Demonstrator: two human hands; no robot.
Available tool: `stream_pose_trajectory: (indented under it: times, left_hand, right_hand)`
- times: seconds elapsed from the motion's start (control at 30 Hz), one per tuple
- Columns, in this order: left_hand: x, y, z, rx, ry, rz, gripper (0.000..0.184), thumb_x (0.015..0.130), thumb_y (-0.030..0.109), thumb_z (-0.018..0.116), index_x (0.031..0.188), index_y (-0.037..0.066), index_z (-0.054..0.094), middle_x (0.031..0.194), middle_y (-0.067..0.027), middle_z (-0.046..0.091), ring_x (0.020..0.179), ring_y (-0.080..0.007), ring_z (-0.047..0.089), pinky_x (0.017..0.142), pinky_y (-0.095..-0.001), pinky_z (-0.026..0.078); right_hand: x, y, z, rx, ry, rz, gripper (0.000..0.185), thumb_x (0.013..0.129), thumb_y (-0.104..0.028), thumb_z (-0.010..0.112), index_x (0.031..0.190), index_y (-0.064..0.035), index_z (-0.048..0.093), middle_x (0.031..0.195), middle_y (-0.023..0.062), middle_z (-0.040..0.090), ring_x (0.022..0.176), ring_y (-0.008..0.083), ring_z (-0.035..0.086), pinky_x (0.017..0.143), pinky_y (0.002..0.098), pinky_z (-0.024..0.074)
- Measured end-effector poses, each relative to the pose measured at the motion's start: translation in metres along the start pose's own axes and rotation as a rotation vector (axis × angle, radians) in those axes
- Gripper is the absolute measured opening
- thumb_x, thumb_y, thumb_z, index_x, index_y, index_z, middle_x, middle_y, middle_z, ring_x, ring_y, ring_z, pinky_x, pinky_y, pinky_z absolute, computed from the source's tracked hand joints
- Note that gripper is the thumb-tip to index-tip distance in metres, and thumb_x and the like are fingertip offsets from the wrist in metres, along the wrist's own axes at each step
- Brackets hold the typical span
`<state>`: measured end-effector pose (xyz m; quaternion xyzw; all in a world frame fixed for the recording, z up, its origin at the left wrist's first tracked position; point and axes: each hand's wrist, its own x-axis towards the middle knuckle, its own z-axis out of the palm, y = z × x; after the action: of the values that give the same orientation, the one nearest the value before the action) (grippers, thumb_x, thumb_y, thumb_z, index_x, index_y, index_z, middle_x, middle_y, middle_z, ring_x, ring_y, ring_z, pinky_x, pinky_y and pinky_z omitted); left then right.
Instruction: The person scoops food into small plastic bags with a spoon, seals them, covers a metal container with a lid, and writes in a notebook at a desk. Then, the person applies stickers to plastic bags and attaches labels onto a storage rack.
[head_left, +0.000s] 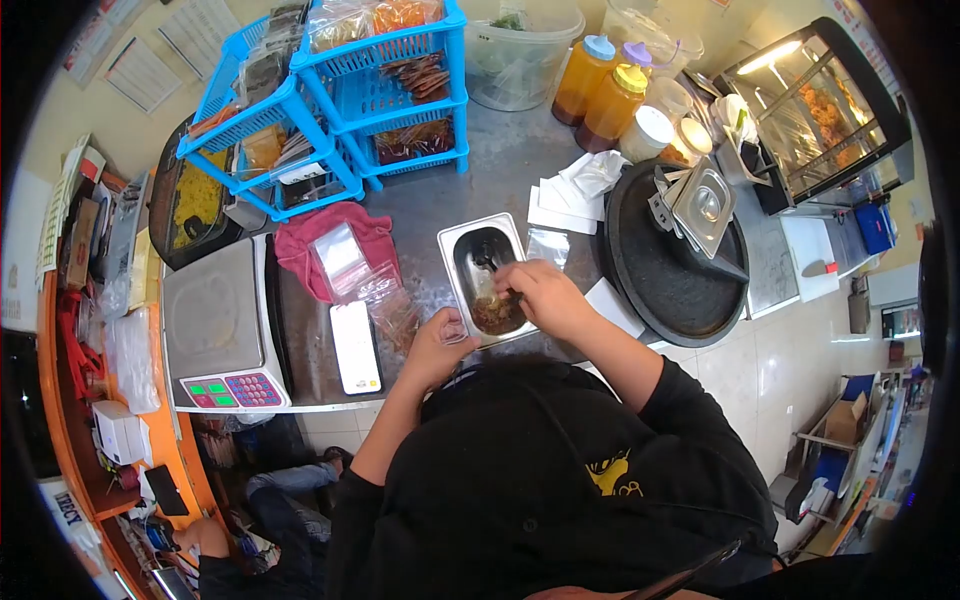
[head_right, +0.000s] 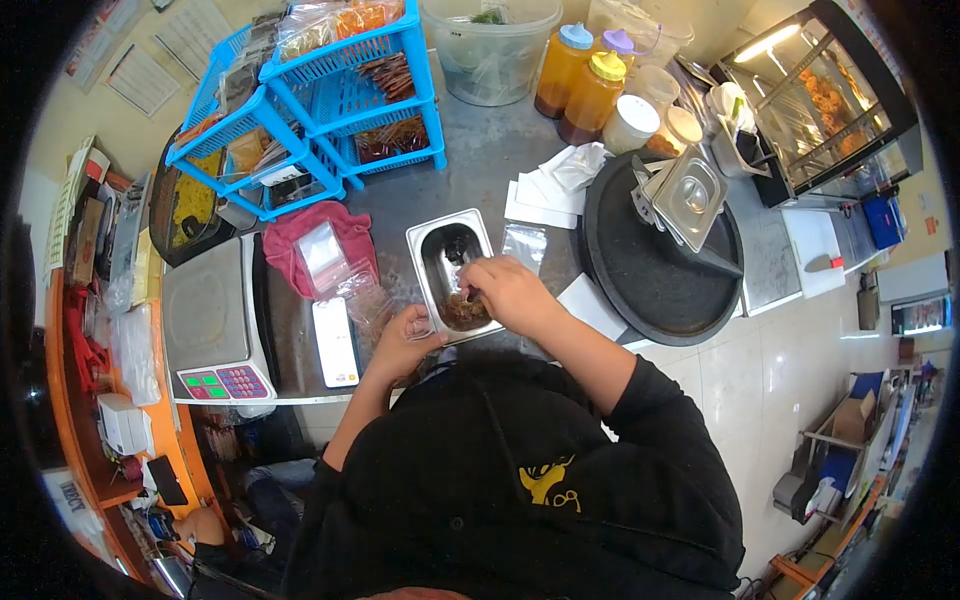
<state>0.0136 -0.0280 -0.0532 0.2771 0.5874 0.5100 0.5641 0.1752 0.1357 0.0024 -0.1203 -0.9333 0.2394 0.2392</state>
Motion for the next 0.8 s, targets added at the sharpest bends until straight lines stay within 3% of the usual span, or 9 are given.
stream_pose_trajectory:
  times: [0.27,0.3,0.43,0.53,0.63,0.73,0.8]
  left_hand:
    - [-0.006,-0.009,-0.009,0.026,-0.015,-0.013,0.04,0.077,-0.005,0.069,0.112,0.001,0.052,0.099,-0.0062,0.063,0.093,-0.0124,0.059,0.083,-0.0264,0.048]
    - [-0.006,-0.009,-0.009,0.036,-0.004,0.0,0.04,0.077,-0.005,0.069,0.112,0.002,0.052,0.099,-0.0059,0.063,0.093,-0.0122,0.059,0.083,-0.0261,0.048]
    - [-0.004,-0.007,-0.007,0.101,0.048,0.013,0.036,0.078,-0.008,0.065,0.111,0.0,0.051,0.096,-0.0052,0.063,0.09,-0.0124,0.06,0.081,-0.0248,0.047]
    - [-0.002,-0.009,-0.011,0.083,0.062,0.034,0.04,0.077,-0.007,0.067,0.113,0.0,0.052,0.096,-0.005,0.063,0.09,-0.0124,0.06,0.081,-0.0248,0.047]
    - [-0.003,-0.012,-0.01,0.135,0.099,0.036,0.041,0.076,-0.005,0.07,0.113,0.001,0.053,0.097,-0.0051,0.063,0.091,-0.0121,0.059,0.079,-0.025,0.048]
    - [0.001,-0.01,-0.011,0.123,0.075,0.049,0.041,0.075,-0.006,0.07,0.113,0.001,0.053,0.097,-0.0059,0.063,0.091,-0.0123,0.059,0.079,-0.0251,0.048]
    - [0.002,-0.016,-0.013,0.104,0.071,0.081,0.042,0.075,-0.006,0.07,0.113,0.0,0.052,0.098,-0.0064,0.063,0.092,-0.0124,0.059,0.08,-0.0253,0.048]
  right_hand:
    - [-0.035,-0.016,0.004,0.173,-0.049,-0.102,0.037,0.059,0.009,0.058,0.093,-0.0063,0.059,0.093,0.0051,0.066,0.089,0.0254,0.063,0.081,0.0373,0.0486]
    - [-0.033,-0.016,0.004,0.182,0.017,-0.126,0.036,0.058,0.004,0.061,0.091,-0.0101,0.058,0.097,0.0032,0.063,0.089,0.0248,0.061,0.08,0.0377,0.0481]
    - [-0.032,-0.022,-0.007,0.203,-0.065,-0.367,0.03,0.063,-0.002,0.062,0.092,-0.0097,0.06,0.098,0.0058,0.062,0.092,0.0266,0.06,0.083,0.0382,0.0485]
    - [-0.039,-0.017,-0.012,0.202,-0.172,-0.328,0.028,0.065,-0.005,0.062,0.093,-0.0087,0.06,0.099,0.0063,0.062,0.094,0.0269,0.06,0.086,0.038,0.0486]
    - [-0.033,-0.024,-0.021,0.25,-0.021,-0.408,0.027,0.066,-0.006,0.062,0.092,-0.008,0.059,0.1,0.0054,0.062,0.096,0.0259,0.06,0.086,0.0381,0.0488]
    - [-0.041,-0.022,-0.019,0.263,-0.189,-0.378,0.027,0.065,-0.004,0.061,0.092,-0.0079,0.059,0.101,0.0045,0.063,0.097,0.0256,0.061,0.087,0.0389,0.0492]
    - [-0.04,-0.019,-0.03,0.283,-0.124,-0.349,0.028,0.064,-0.003,0.062,0.091,-0.0082,0.059,0.101,0.0038,0.063,0.097,0.0254,0.061,0.086,0.0395,0.0494]
